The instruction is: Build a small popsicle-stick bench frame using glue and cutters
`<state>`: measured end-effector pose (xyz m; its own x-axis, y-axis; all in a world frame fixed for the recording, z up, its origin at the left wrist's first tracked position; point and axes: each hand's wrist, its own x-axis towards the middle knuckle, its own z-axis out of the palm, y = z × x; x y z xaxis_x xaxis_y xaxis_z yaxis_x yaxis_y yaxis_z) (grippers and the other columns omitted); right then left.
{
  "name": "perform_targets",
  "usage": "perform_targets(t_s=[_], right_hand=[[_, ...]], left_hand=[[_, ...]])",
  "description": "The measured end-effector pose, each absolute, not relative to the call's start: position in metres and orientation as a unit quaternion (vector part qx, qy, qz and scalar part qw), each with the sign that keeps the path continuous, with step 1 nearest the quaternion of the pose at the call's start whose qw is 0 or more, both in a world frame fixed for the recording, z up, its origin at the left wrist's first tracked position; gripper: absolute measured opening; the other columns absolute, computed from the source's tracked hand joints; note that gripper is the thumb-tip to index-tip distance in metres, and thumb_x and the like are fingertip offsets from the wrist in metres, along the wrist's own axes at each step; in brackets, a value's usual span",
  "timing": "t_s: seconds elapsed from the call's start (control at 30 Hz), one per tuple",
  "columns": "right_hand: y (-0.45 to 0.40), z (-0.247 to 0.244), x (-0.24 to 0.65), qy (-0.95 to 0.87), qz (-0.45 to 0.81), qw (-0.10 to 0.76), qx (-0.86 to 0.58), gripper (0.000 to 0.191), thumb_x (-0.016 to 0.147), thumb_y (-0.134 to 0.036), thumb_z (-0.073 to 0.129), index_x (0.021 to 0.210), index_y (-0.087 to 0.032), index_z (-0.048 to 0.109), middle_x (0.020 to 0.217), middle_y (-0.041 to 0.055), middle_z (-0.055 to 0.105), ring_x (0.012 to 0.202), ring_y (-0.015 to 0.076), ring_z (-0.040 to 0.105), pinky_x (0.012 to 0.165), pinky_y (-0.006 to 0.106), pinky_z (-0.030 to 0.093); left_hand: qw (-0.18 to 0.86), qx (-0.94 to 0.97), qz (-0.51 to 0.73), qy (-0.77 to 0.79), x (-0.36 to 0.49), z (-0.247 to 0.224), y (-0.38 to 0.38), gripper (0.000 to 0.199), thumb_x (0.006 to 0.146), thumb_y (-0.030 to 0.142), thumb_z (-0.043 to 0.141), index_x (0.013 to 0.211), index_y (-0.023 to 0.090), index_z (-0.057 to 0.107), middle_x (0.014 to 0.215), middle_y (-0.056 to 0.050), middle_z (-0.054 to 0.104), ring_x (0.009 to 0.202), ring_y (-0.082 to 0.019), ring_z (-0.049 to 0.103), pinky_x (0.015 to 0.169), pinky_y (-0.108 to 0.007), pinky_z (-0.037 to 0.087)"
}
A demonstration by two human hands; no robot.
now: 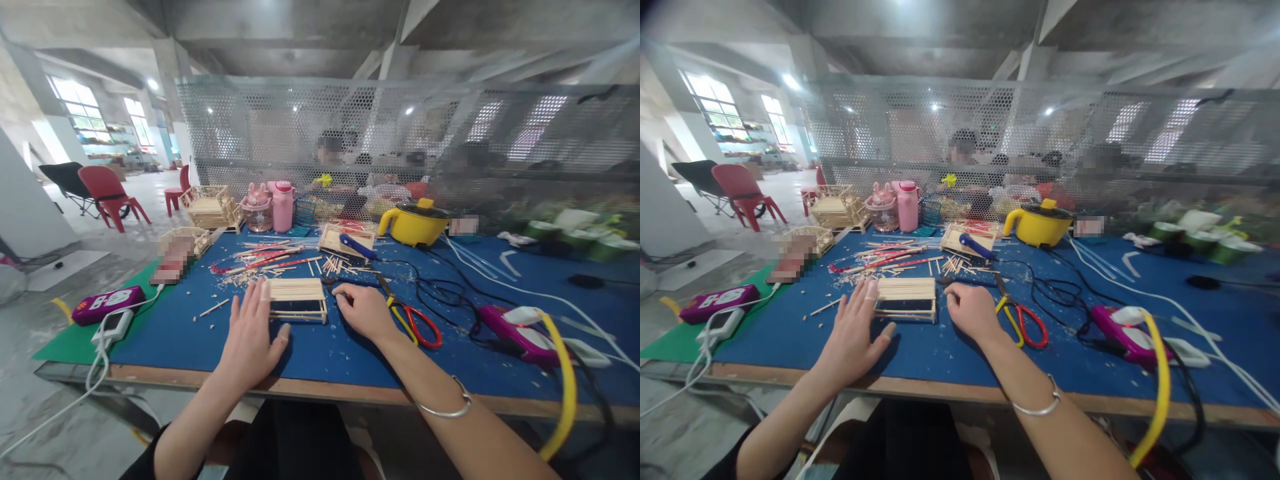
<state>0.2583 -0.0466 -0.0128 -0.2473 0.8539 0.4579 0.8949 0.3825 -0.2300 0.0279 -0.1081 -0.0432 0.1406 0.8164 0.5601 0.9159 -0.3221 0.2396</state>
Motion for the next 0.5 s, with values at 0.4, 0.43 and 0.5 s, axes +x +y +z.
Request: perform_targets(t_s=[0.4, 0.43, 0.5], right_hand=[[-0.047, -0.014, 0.26, -0.768, -0.026, 0.284, -0.573, 0.023, 0.079, -0.024, 0.051, 0.086, -0.024, 0.073, 0.069, 0.0007, 0.072, 0.06, 0.0168, 0.062, 0.059, 0.026, 0.039], [-0.046, -0.014, 0.261, -0.765, -0.021, 0.29, -0.575, 0.023, 0.079, -0.024, 0.051, 0.086, -0.024, 0.073, 0.069, 0.0007, 0.071, 0.06, 0.0167, 0.061, 0.059, 0.026, 0.039], [-0.044, -0.016, 0.262, -0.756, -0.007, 0.305, -0.58, 0.023, 0.078, -0.024, 0.051, 0.086, -0.023, 0.073, 0.067, 0.0006, 0.07, 0.06, 0.0167, 0.061, 0.06, 0.026, 0.04]], left_hand=[[0.091, -0.833, -0.162, -0.521, 0.063, -0.021, -0.074, 0.093, 0.071, 0.079, 0.037, 0.132, 0.01, 0.044, 0.139, -0.025, 0.043, 0.129, -0.036, 0.039, 0.106, -0.067, -0.005], [0.097, -0.834, -0.159, -0.52, 0.063, -0.02, -0.074, 0.094, 0.069, 0.08, 0.038, 0.131, 0.009, 0.046, 0.137, -0.025, 0.045, 0.128, -0.036, 0.04, 0.106, -0.066, -0.005], [0.107, -0.832, -0.152, -0.522, 0.064, -0.019, -0.074, 0.096, 0.066, 0.082, 0.039, 0.128, 0.009, 0.048, 0.133, -0.025, 0.048, 0.125, -0.036, 0.043, 0.107, -0.064, -0.004]])
